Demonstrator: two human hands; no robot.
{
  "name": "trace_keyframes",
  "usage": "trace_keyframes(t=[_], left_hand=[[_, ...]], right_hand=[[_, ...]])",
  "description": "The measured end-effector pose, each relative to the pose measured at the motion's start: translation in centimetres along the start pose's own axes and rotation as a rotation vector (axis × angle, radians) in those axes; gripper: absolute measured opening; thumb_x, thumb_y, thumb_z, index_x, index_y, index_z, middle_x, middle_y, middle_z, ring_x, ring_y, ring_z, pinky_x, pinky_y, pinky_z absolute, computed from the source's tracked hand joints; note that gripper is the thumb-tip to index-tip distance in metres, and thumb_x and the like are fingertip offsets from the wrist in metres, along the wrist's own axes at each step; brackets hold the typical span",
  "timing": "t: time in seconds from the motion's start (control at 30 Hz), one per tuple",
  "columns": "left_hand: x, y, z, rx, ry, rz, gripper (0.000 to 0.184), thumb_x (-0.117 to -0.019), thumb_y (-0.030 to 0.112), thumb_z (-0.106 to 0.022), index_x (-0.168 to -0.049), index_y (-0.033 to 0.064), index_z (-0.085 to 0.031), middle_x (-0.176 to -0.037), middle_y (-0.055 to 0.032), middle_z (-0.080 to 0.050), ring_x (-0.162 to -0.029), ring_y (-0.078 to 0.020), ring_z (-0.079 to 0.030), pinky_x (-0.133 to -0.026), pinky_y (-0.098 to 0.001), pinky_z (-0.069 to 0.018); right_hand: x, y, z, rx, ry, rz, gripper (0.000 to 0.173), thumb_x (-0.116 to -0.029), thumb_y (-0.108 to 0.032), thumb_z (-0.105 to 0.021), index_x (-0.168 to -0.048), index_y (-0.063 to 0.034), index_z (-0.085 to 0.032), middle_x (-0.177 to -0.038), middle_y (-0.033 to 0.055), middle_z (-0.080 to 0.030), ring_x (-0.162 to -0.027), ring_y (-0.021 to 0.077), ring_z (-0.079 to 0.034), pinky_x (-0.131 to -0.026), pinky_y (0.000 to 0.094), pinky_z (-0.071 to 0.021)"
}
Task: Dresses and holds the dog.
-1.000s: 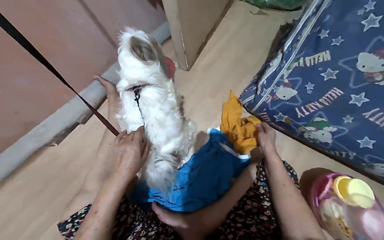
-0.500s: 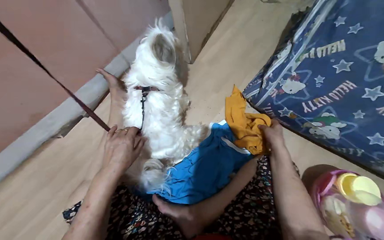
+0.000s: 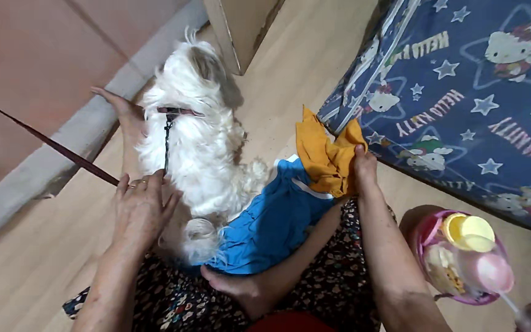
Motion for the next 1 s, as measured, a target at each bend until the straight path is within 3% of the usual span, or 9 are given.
trace_keyframes(t=[0.07, 0.1, 0.17, 0.23, 0.37, 0.53, 0.67, 0.8, 1.0], left_hand=[[-0.1, 0.4, -0.2, -0.016, -0.016, -0.001, 0.054, -0.097, 0.023, -0.068, -0.133, -0.0147, -0.054, -0.119, -0.0375, -0.063, -0.118, -0.0564, -0.059, -0.116, -0.0708, -0.0216], [-0.1, 0.6, -0.4, -0.021, -0.019, -0.014, 0.052, -0.0965, 0.022, -0.069, -0.131, -0.0146, -0.055, -0.118, -0.0372, -0.064, -0.117, -0.0561, -0.059, -0.116, -0.071, -0.0219], [-0.1, 0.9, -0.8, -0.028, -0.026, -0.033, 0.049, -0.0954, 0.021, -0.071, -0.128, -0.0141, -0.058, -0.117, -0.0364, -0.065, -0.117, -0.055, -0.06, -0.116, -0.0706, -0.0226], [-0.1, 1.0, -0.9, -0.03, -0.02, -0.04, 0.048, -0.0945, 0.019, -0.072, -0.127, -0.0147, -0.059, -0.117, -0.0364, -0.065, -0.117, -0.0551, -0.06, -0.116, -0.0701, -0.0229], [0.2, 0.8, -0.6, -0.036, -0.026, -0.028, 0.05, -0.0942, 0.019, -0.073, -0.128, -0.0142, -0.058, -0.119, -0.0362, -0.065, -0.118, -0.0546, -0.06, -0.117, -0.0688, -0.0229], [0.2, 0.8, -0.5, -0.022, 0.003, -0.059, 0.052, -0.0943, 0.02, -0.07, -0.129, -0.0162, -0.055, -0.114, -0.0379, -0.065, -0.112, -0.0585, -0.061, -0.115, -0.0707, -0.0239], [0.0, 1.0, -0.5, -0.018, -0.009, -0.044, 0.053, -0.0922, 0.016, -0.073, -0.131, -0.0159, -0.054, -0.115, -0.0378, -0.064, -0.112, -0.0585, -0.06, -0.116, -0.0702, -0.0236], [-0.2, 1.6, -0.5, -0.028, -0.01, -0.04, 0.054, -0.0936, 0.018, -0.07, -0.131, -0.017, -0.054, -0.114, -0.0385, -0.064, -0.112, -0.0584, -0.061, -0.116, -0.0695, -0.0236], [-0.3, 0.2, -0.6, -0.057, -0.031, 0.06, 0.052, -0.0947, 0.02, -0.072, -0.128, -0.0165, -0.055, -0.114, -0.0371, -0.065, -0.115, -0.0561, -0.06, -0.117, -0.0677, -0.0243]], right_hand=[[0.2, -1.1, 0.2, 0.14, 0.026, 0.08, 0.057, -0.1122, -0.039, -0.036, -0.127, 0.01, -0.061, -0.127, 0.035, -0.06, -0.125, 0.0474, -0.057, -0.105, 0.0642, -0.0398], [0.4, -1.6, 0.7, 0.113, 0.071, 0.133, 0.057, -0.1124, -0.039, -0.036, -0.127, 0.0107, -0.061, -0.125, 0.0349, -0.062, -0.122, 0.0463, -0.059, -0.104, 0.0624, -0.0416], [0.6, -1.9, 1.7, -0.125, 0.14, 0.221, 0.052, -0.1126, -0.036, -0.036, -0.129, 0.0076, -0.06, -0.115, 0.0242, -0.066, -0.108, 0.0276, -0.065, -0.098, 0.0459, -0.0498], [0.1, -1.1, 1.8, -0.37, 0.116, 0.183, 0.044, -0.1123, -0.032, -0.037, -0.131, 0.002, -0.056, -0.112, 0.0118, -0.064, -0.098, 0.0103, -0.064, -0.091, 0.0312, -0.0538], [-0.3, 1.3, 1.0, -0.294, 0.04, -0.057, 0.038, -0.1036, -0.011, -0.052, -0.139, 0.0032, -0.05, -0.124, 0.0217, -0.06, -0.104, 0.0247, -0.061, -0.09, 0.0436, -0.0507], [0.1, 1.4, 1.1, -0.413, 0.076, -0.142, 0.029, -0.102, -0.003, -0.052, -0.13, 0.0007, -0.056, -0.115, 0.0156, -0.061, -0.096, 0.0182, -0.061, -0.084, 0.0369, -0.0525], [0.3, 1.6, 0.9, -0.514, 0.07, -0.15, 0.026, -0.1085, -0.012, -0.046, -0.129, 0.0, -0.057, -0.116, 0.0138, -0.061, -0.101, 0.0171, -0.06, -0.088, 0.0377, -0.0511], [0.1, 1.7, 0.1, -0.669, 0.069, -0.187, 0.021, -0.1082, -0.019, -0.048, -0.118, -0.0037, -0.06, -0.099, 0.007, -0.063, -0.087, 0.0128, -0.063, -0.078, 0.0343, -0.0545], [-0.6, 2.4, -0.7, -0.812, 0.031, -0.25, 0.045, -0.11, -0.04, -0.043, -0.139, -0.0071, -0.052, -0.124, 0.0106, -0.063, -0.11, 0.0193, -0.064, -0.092, 0.0411, -0.0549]])
Point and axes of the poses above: each hand's wrist, its own x-axis away from the middle knuckle, its own z-axis out of the back of the hand, y = z × x, the point moved 8 cm from there along -x, towards the middle knuckle
